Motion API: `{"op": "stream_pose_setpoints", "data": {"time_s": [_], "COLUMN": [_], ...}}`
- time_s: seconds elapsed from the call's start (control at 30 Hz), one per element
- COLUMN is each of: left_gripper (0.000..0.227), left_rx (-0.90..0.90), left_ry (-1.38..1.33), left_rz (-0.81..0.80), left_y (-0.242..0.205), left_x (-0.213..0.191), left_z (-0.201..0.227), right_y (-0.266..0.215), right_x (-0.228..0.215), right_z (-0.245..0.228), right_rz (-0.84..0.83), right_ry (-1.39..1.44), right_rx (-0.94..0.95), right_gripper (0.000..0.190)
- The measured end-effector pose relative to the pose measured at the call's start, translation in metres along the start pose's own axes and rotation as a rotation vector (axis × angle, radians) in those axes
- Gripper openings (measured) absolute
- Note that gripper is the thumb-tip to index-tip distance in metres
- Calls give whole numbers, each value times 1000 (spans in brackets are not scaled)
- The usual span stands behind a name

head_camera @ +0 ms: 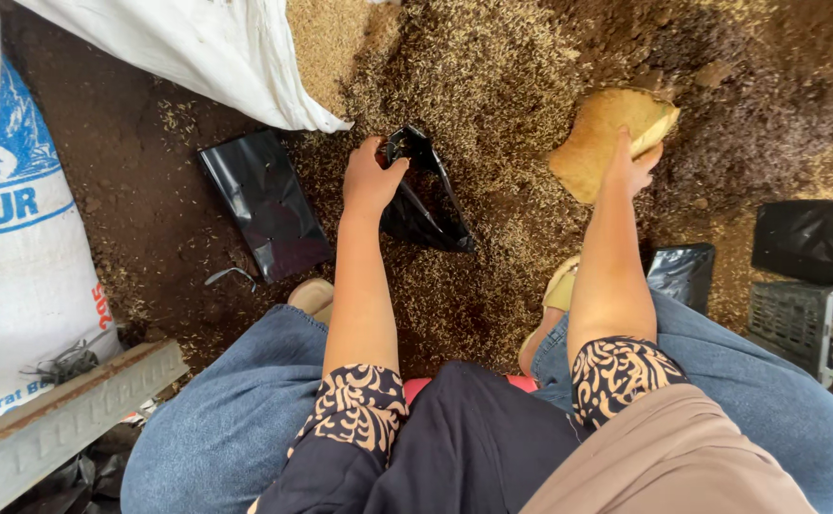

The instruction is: The person scoops grain from a large pile on the floor using a scoop and fills black plastic bags. They repeatedly open bags, fill them with grain, and set them aside.

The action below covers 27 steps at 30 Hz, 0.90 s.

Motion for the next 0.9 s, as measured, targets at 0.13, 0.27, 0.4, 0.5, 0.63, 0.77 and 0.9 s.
{"op": "stream_pose_setpoints", "data": {"time_s": [0.13, 0.27, 0.4, 0.5, 0.63, 0.77, 0.9], "left_gripper": [63, 59, 61, 61, 59, 61, 64], "left_rx": [32, -6, 3, 3, 59, -65, -158], "left_ry": [20, -54, -77, -69, -97, 2, -85], "left_rz": [-5, -65, -91, -92, -9, -85, -220], "left_y": [-1, 3, 5, 7, 1, 1, -6], "left_x": [-1, 0, 5, 6, 5, -2, -5], "left_z": [-9, -10, -10, -10, -7, 1, 3], "right_y": [-13, -85, -143, -153, -133, -124, -140], "right_x": [48, 79, 89, 117, 143, 119, 56], "right_z": [1, -23, -34, -37, -25, -28, -37], "right_rz": [-211, -403, -601, -729, -694, -746, -769], "right_ry": [96, -61, 313, 450, 293, 429, 500], "right_rx": [-59, -9, 410, 542, 380, 441, 563], "right_gripper": [84, 88, 87, 83, 77, 78, 80]}}
Point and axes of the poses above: each hand's wrist, its own y-axis towards the middle knuckle, its own x-axis out of the palm, z = x × y, the point moved 1 cm from there along y, towards the middle knuckle, and after that the axes turned 8 degrees about x, right-handed, at the moved point
